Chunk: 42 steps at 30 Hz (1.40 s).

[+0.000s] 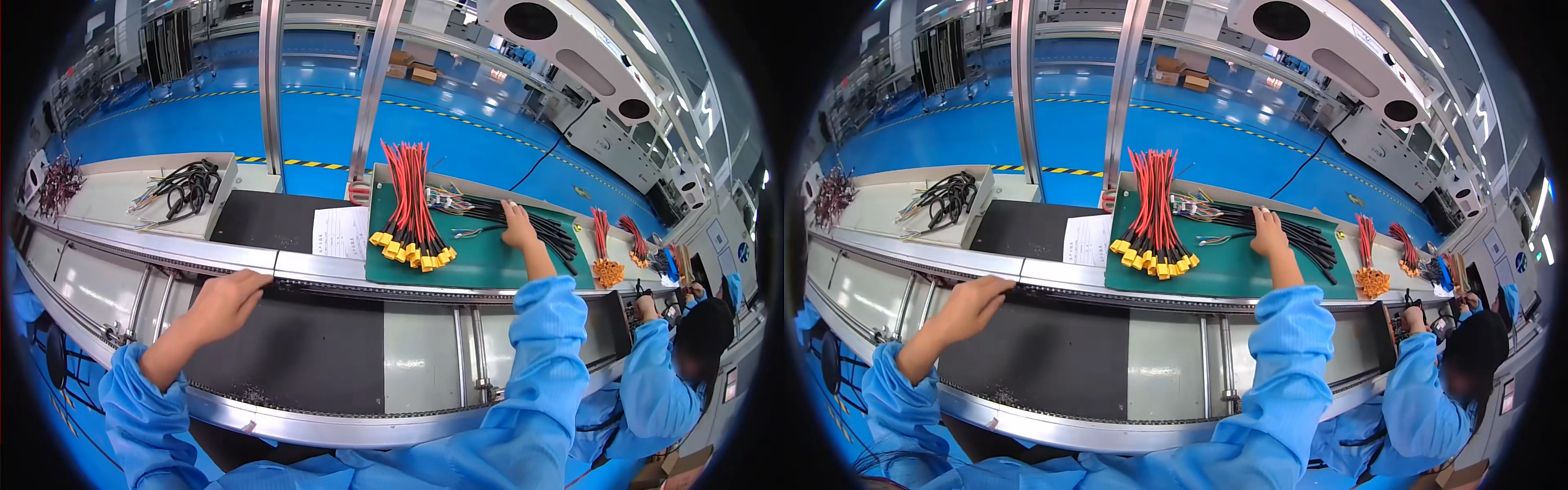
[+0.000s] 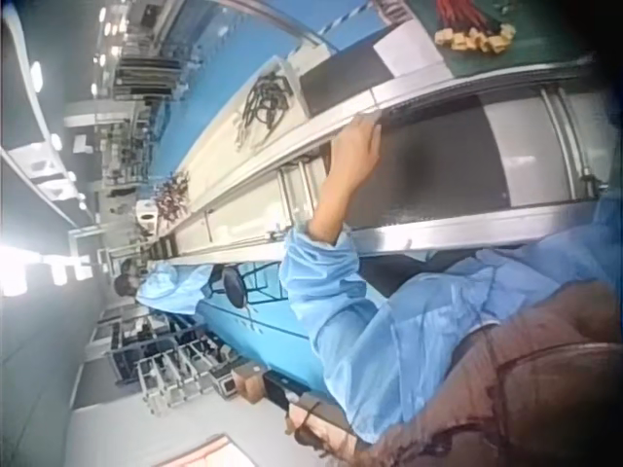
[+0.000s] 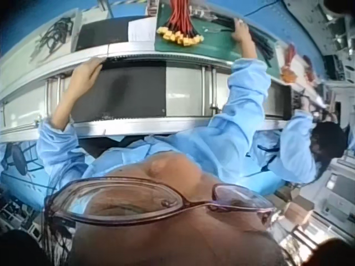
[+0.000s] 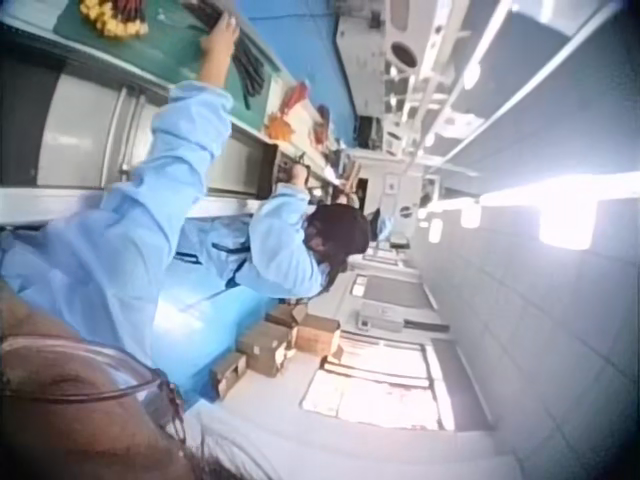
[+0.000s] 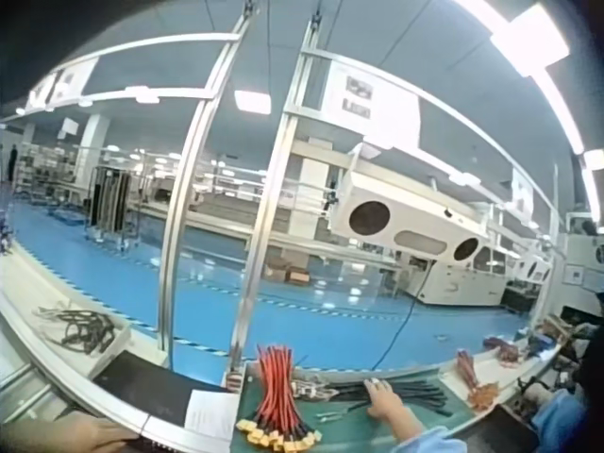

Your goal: Wiring and connecting electronic components on a circuit board within a protective enclosure.

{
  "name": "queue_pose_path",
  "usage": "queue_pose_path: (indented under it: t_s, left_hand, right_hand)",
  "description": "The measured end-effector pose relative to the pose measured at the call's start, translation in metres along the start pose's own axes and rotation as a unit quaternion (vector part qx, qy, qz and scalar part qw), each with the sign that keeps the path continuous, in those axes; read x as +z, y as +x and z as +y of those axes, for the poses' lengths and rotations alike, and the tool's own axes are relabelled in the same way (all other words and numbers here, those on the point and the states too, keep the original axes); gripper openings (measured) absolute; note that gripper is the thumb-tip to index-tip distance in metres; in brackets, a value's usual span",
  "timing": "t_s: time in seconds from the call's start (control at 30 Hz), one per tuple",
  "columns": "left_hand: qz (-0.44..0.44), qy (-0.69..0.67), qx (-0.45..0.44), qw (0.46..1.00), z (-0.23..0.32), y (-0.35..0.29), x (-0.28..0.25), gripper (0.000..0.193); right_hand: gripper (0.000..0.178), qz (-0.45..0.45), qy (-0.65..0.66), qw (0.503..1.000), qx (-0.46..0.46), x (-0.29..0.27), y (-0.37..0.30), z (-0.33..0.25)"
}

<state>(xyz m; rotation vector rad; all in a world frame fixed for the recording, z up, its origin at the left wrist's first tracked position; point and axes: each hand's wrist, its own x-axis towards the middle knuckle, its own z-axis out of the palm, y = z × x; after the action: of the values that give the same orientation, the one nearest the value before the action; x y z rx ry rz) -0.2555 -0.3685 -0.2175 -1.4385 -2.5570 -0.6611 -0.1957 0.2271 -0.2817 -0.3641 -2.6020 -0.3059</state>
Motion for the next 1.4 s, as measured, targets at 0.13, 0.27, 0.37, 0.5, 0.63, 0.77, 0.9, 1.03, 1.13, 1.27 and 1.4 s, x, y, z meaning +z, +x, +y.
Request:
queue_pose_path:
  t_s: [0.13, 0.27, 0.37, 0.5, 0.63, 0.77, 0.9, 1.03, 1.13, 1.27, 1.4]
  left_hand:
    - [-0.037, 0.011, 0.041, 0.998, 0.002, 0.007, 0.002, 0.024]
    - [-0.046, 0.025, 0.029, 0.998, 0.009, 0.013, 0.003, 0.022]
    - [-0.053, 0.017, 0.051, 0.997, 0.016, 0.016, 0.005, 0.022]
    - [-0.047, 0.016, 0.073, 0.996, 0.019, 0.019, 0.005, 0.021]
    - [0.014, 0.035, 0.091, 0.995, 0.025, 0.013, -0.002, 0.021]
    - [0.139, 0.095, 0.179, 0.969, 0.055, 0.013, 0.004, 0.025]
    - [0.295, -0.048, 0.318, 0.9, 0.103, 0.03, 0.004, 0.029]
    - [0.355, -0.015, 0.276, 0.893, 0.129, 0.029, 0.01, 0.03]
    - [0.277, -0.025, 0.217, 0.936, 0.117, 0.024, 0.026, 0.012]
    - [0.304, -0.094, 0.032, 0.947, 0.093, 0.015, -0.005, 0.023]
    - [0.196, -0.369, -0.082, 0.905, 0.091, 0.009, -0.049, 0.024]
  right_hand:
    - [0.062, -0.109, -0.009, 0.994, 0.031, 0.008, 0.023, 0.0]
    - [0.053, -0.216, -0.024, 0.973, 0.073, -0.027, 0.033, -0.019]
    - [0.037, -0.192, -0.099, 0.973, 0.081, -0.036, 0.03, -0.011]
    - [0.018, 0.027, -0.181, 0.982, 0.049, -0.049, 0.021, 0.012]
    - [0.016, 0.217, -0.098, 0.959, 0.152, -0.112, 0.039, 0.003]
    - [0.019, 0.283, 0.297, 0.911, 0.04, -0.162, 0.043, -0.036]
    - [0.014, -0.003, 0.373, 0.925, -0.075, -0.24, -0.006, -0.153]
    - [0.007, -0.17, 0.358, 0.904, -0.163, -0.245, -0.083, -0.229]
    - [0.026, -0.094, 0.421, 0.861, -0.268, -0.226, -0.096, -0.245]
    - [0.022, -0.038, 0.415, 0.888, -0.195, -0.216, -0.103, -0.245]
    - [0.016, -0.046, 0.596, 0.802, -0.004, -0.179, -0.112, -0.235]
